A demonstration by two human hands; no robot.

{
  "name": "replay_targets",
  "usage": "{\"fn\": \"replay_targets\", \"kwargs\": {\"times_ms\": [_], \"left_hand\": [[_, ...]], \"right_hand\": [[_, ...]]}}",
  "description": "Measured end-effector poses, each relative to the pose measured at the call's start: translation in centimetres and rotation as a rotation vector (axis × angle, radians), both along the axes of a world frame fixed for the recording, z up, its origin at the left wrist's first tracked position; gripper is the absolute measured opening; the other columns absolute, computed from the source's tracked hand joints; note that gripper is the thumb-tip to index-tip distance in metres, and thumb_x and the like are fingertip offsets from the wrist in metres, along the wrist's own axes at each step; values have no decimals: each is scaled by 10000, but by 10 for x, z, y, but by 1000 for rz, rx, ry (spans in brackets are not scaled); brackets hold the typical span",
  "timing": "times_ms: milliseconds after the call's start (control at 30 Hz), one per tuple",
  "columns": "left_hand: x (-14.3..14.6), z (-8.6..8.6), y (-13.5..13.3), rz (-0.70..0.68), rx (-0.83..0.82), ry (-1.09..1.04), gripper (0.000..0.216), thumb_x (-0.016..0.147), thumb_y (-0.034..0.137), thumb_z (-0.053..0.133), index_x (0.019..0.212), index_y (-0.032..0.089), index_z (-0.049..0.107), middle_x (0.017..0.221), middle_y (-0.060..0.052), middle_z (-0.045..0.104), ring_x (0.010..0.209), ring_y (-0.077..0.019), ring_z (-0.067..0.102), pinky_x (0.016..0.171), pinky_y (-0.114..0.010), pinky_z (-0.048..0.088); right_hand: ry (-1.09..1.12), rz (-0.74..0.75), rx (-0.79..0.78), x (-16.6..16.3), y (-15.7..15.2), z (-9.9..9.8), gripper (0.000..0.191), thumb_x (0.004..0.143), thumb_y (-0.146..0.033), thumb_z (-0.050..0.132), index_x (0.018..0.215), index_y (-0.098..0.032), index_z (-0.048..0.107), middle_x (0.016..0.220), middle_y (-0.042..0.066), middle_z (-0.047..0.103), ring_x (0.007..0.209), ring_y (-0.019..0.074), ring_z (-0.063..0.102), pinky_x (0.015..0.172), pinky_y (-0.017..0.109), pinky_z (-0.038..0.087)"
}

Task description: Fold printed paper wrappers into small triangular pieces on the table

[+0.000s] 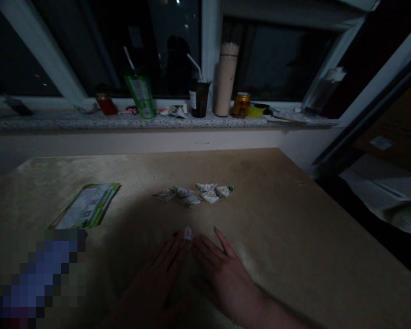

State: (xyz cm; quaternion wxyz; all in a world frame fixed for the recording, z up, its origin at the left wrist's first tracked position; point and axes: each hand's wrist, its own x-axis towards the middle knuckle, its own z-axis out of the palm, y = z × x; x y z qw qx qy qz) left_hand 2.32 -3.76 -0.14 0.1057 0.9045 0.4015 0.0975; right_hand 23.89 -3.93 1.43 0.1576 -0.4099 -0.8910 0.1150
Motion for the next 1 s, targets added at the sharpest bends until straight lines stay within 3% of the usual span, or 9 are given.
{"fn": "replay_targets", "kwargs": {"times_ms": [233,467,633,833,1000], "left_hand": [[-5,4,3,-26,9,27,849,799,426,583,1467,177,121,1526,-104,89,1371,-307,177,1069,-456,290],[-4,-1,-2,4,168,114,762,850,482,496,1456,149,178,1511,-99,192,1353,-279,248,1085,-422,249],[-4,-8,-10,79,311,100,737,866,520,444,1430,89,245,1441,-162,350,1299,-287,356,1020,-379,333],[2,-9,-10,97,405,105,692,863,508,429,1372,46,347,1392,-182,422,1268,-290,397,1009,-379,328],[8,-15,-11,126,499,123,684,860,540,415,1303,19,439,1312,-216,501,1213,-311,453,1003,-394,309]], "right_hand": [[-21,10,-127,5,0,6,642,893,-319,496,1448,-275,176,1454,40,339,1355,257,265,1106,609,40],[-16,-26,-105,3,-1,6,559,902,-331,487,1419,-277,283,1428,16,391,1372,272,212,1102,621,32],[-33,-4,-5,1,4,11,492,904,-330,483,1377,-244,381,1391,27,447,1370,266,220,1115,597,62],[-78,86,15,-5,13,10,573,906,-375,462,1419,-188,289,1448,54,358,1368,225,234,1143,517,24],[-82,79,21,-7,18,8,495,902,-380,458,1363,-211,400,1473,39,314,1383,249,181,1134,539,8]]}}
